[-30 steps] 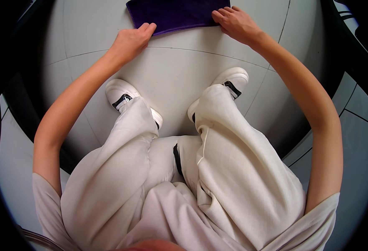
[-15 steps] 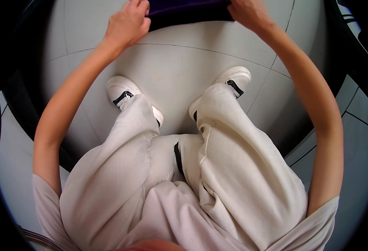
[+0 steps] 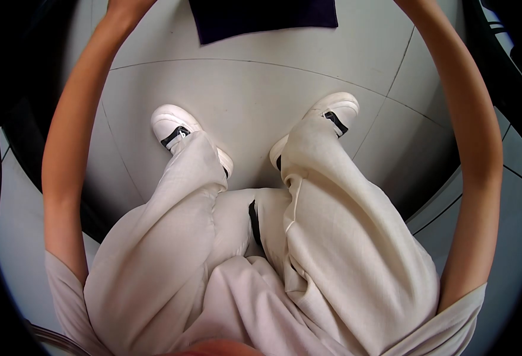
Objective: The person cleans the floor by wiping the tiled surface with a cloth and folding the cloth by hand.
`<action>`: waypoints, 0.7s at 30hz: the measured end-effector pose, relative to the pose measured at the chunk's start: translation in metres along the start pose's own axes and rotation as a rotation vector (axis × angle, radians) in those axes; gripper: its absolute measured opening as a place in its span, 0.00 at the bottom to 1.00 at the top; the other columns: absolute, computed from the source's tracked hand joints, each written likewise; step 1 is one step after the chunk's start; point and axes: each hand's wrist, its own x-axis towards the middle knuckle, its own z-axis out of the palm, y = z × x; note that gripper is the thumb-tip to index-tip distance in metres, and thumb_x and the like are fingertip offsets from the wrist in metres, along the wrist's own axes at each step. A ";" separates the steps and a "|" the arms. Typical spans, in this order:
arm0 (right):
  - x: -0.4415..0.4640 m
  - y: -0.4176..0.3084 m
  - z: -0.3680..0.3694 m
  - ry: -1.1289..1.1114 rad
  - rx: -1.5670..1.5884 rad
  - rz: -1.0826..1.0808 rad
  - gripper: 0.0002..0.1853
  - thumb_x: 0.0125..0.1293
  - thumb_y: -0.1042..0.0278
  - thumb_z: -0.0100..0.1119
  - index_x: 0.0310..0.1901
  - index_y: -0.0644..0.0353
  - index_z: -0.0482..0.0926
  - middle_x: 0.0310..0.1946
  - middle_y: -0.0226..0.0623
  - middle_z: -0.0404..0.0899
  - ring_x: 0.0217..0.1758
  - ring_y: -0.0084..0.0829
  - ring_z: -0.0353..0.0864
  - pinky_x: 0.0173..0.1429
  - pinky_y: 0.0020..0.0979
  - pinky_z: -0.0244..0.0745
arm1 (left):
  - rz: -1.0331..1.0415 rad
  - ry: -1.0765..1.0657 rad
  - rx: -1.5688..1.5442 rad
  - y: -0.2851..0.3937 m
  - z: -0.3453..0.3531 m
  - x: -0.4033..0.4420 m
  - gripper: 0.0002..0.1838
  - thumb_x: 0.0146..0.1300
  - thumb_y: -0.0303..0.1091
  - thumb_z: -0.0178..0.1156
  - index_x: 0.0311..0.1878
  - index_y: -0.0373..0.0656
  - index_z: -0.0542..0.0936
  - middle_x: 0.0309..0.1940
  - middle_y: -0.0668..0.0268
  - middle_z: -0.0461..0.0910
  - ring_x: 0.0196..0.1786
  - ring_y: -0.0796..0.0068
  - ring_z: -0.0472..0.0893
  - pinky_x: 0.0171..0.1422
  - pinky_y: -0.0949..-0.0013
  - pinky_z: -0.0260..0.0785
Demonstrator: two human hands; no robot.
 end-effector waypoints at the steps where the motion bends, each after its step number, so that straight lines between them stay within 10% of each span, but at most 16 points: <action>1: -0.005 -0.004 0.000 -0.019 0.017 0.007 0.04 0.69 0.68 0.63 0.40 0.57 0.82 0.37 0.40 0.84 0.44 0.48 0.85 0.51 0.47 0.77 | -0.001 0.000 -0.001 0.003 0.000 -0.005 0.06 0.61 0.27 0.58 0.40 0.39 0.79 0.39 0.53 0.83 0.43 0.50 0.84 0.49 0.52 0.77; 10: -0.081 -0.018 0.036 -0.310 0.111 -0.109 0.03 0.69 0.70 0.62 0.41 0.58 0.83 0.37 0.40 0.83 0.42 0.46 0.84 0.50 0.45 0.79 | 0.349 -0.180 0.236 0.016 0.038 -0.077 0.06 0.56 0.27 0.63 0.34 0.47 0.76 0.30 0.65 0.74 0.35 0.63 0.81 0.36 0.61 0.76; 18: -0.097 -0.025 0.049 -0.407 0.152 -0.096 0.06 0.71 0.71 0.63 0.48 0.53 0.81 0.38 0.30 0.79 0.35 0.35 0.82 0.39 0.37 0.78 | 0.212 -0.256 0.091 0.004 0.045 -0.091 0.07 0.56 0.28 0.61 0.37 0.43 0.75 0.32 0.58 0.74 0.39 0.57 0.81 0.43 0.55 0.77; 21: -0.067 -0.024 0.025 -0.316 0.397 0.204 0.05 0.63 0.75 0.62 0.40 0.62 0.82 0.36 0.43 0.82 0.39 0.46 0.83 0.43 0.41 0.79 | 0.046 -0.244 -0.063 0.001 0.030 -0.060 0.07 0.58 0.27 0.59 0.39 0.38 0.74 0.33 0.54 0.78 0.42 0.55 0.82 0.46 0.54 0.77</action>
